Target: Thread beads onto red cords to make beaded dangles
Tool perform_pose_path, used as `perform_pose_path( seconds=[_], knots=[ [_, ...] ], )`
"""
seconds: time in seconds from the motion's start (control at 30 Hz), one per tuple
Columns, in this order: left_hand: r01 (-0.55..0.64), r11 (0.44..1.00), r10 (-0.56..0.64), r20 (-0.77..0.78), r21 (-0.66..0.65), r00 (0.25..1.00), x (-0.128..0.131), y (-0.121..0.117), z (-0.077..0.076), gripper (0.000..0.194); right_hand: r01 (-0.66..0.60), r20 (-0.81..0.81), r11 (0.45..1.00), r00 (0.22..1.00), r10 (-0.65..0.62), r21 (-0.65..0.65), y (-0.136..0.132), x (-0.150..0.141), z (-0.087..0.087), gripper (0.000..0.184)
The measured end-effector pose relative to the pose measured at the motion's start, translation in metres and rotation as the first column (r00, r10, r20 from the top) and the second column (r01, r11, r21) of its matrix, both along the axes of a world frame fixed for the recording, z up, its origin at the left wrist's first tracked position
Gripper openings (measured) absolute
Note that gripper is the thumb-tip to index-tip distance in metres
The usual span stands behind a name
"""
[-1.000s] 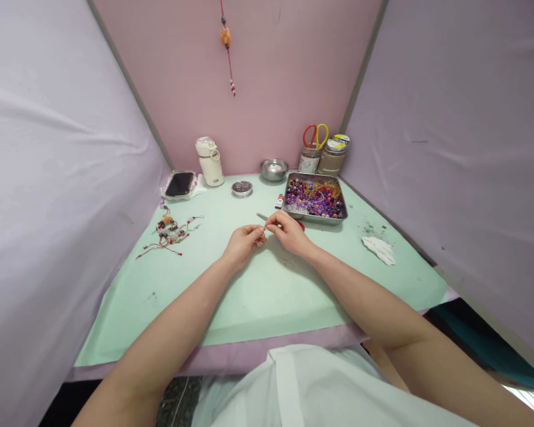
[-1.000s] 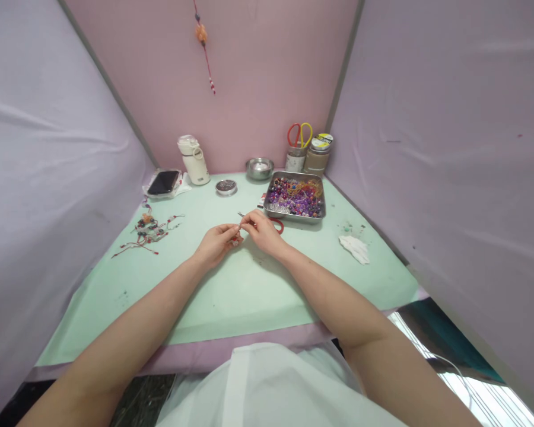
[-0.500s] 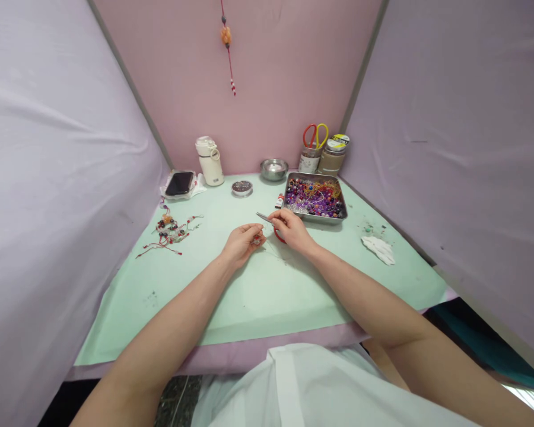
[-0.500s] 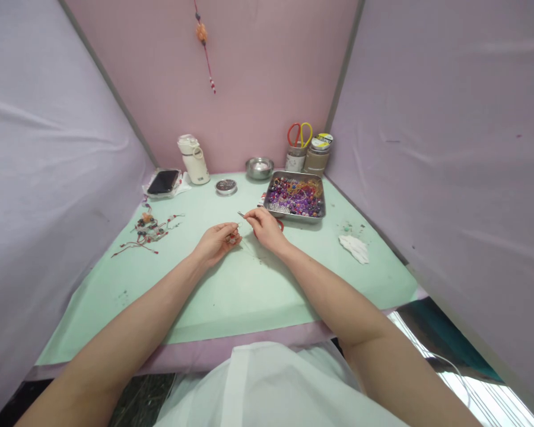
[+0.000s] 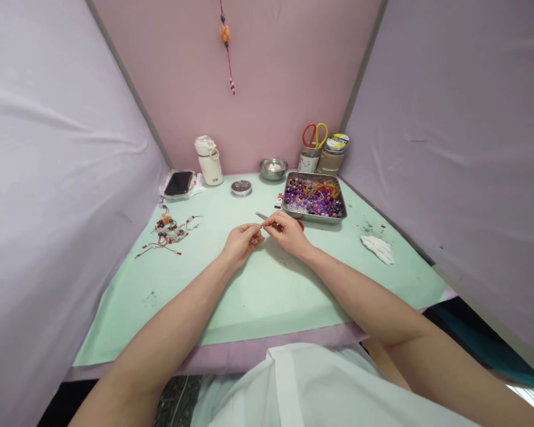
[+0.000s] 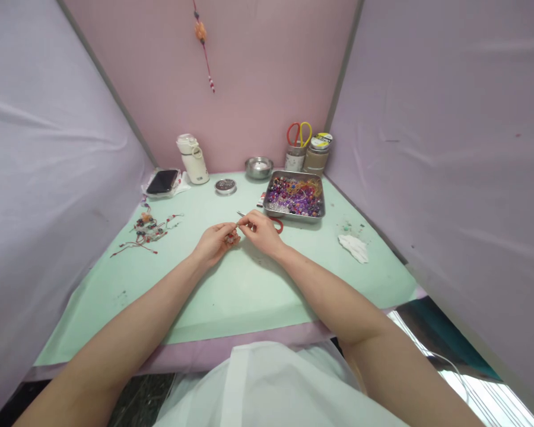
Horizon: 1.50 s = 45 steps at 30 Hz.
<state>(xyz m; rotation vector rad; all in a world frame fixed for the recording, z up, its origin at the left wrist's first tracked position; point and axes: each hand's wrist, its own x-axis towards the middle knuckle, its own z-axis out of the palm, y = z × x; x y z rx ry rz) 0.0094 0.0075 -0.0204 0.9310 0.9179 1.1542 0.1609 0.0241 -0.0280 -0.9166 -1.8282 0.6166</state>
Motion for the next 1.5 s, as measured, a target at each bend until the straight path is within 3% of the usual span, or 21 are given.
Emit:
perform_pose_path(
  seconds=[0.37,0.43,0.53,0.6,0.67,0.77,0.97,1.03,1.17,1.27,1.5],
  knots=[
    [0.015,1.0,-0.016,-0.046,-0.02,0.999,0.002,-0.002,0.001,0.024,0.005,-0.004,1.0,1.0,-0.005,-0.005,-0.003,-0.001,0.002,0.006],
    [0.007,1.0,-0.008,-0.041,-0.026,0.999,0.003,-0.003,0.003,0.024,0.022,-0.042,0.998,0.999,-0.024,-0.065,-0.003,-0.003,0.002,0.004],
    [-0.031,0.999,0.03,-0.029,-0.034,0.999,0.004,-0.004,0.006,0.024,0.003,-0.172,0.965,0.984,-0.049,-0.262,-0.003,-0.006,0.003,0.003],
    [-0.056,0.998,0.056,-0.021,-0.023,0.998,0.005,-0.004,0.007,0.024,-0.083,-0.291,0.9,0.955,-0.051,-0.428,-0.004,-0.008,0.004,0.005],
    [-0.07,0.998,0.07,-0.019,0.002,0.997,0.004,-0.004,0.008,0.024,-0.216,-0.412,0.8,0.91,-0.043,-0.56,-0.005,-0.01,0.006,0.008],
    [-0.067,0.998,0.068,-0.023,0.016,0.997,0.003,-0.003,0.007,0.024,-0.384,-0.527,0.659,0.85,-0.022,-0.647,-0.007,-0.01,0.01,0.011],
    [0.017,1.0,-0.017,-0.023,-0.019,1.0,0.002,-0.003,0.005,0.023,-0.439,-0.457,0.482,0.885,0.086,-0.759,-0.007,-0.001,0.015,0.02],
    [0.047,0.999,-0.047,-0.032,-0.017,0.998,0.002,-0.003,0.005,0.024,-0.379,-0.394,0.508,0.915,0.082,-0.774,-0.007,0.002,0.018,0.02],
    [-0.002,1.0,0.001,-0.037,-0.02,0.999,0.002,-0.002,0.004,0.025,-0.214,-0.288,0.681,0.958,0.005,-0.7,-0.008,0.005,0.024,0.012],
    [-0.031,0.999,0.03,-0.036,-0.024,0.999,0.002,-0.002,0.004,0.026,-0.177,-0.261,0.765,0.965,0.012,-0.619,-0.008,0.005,0.025,0.016],
    [0.081,0.996,-0.083,-0.069,-0.038,0.994,0.002,-0.005,0.004,0.029,-0.054,-0.26,0.926,0.964,-0.048,-0.374,0.0,0.001,0.012,0.015]
  ],
)
